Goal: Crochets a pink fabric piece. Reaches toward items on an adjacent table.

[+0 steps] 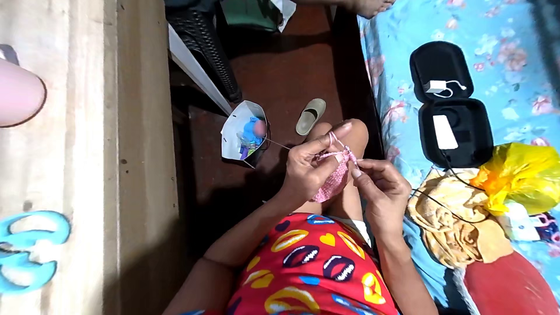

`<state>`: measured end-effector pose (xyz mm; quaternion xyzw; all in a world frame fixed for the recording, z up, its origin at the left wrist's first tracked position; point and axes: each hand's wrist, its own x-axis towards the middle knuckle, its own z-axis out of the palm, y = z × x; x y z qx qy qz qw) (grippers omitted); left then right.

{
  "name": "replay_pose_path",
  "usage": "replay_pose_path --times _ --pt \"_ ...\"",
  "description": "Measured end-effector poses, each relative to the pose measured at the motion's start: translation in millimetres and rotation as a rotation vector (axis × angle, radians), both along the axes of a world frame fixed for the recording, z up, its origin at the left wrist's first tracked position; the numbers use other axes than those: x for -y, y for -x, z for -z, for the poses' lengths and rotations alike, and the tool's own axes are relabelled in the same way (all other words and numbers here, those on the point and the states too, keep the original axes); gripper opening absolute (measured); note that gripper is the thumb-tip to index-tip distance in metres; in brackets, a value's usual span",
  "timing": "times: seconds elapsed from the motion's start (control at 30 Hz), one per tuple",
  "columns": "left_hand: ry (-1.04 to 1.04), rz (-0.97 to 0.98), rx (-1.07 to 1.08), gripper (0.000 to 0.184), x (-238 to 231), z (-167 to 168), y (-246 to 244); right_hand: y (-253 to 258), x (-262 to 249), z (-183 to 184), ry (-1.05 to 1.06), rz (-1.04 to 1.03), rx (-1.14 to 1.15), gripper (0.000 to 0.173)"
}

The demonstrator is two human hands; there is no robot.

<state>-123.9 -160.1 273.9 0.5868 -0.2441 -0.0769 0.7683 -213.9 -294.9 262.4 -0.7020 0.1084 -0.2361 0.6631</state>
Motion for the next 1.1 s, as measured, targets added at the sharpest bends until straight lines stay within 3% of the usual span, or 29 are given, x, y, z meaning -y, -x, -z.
replay_pose_path --times 0.07,0.3,0.47,0.53,0.7,0.87,0.97,1.1 --pt "-0.012 0.001 -0.045 0.047 1 -1 -1 -3 1 -1 -0.129 -0.037 -0.021 0.019" --pt "-0.047 -0.099 -0.012 0.051 0 -4 0 -5 -2 2 0.051 -0.036 0.041 0.017" --pt "-0.01 -0.139 0.073 0.045 6 -2 5 -7 -7 2 -0.018 -0.008 0.039 0.019" --pt "0.002 -0.157 0.072 0.04 8 2 6 -7 -8 7 0.103 0.039 0.057 0.016" --pt "-0.018 -0.102 -0.028 0.043 3 2 2 -5 -2 19 0.692 0.185 0.151 0.016" --pt "-0.067 0.112 -0.207 0.048 -11 -8 -10 -3 3 18 0.878 0.195 0.182 0.016" --pt "-0.06 0.167 -0.298 0.049 -15 -13 -13 -1 3 18 0.786 0.156 0.182 0.016" --pt "-0.042 0.127 -0.165 0.046 -8 -7 -10 2 -2 9 0.027 -0.009 0.028 0.018"
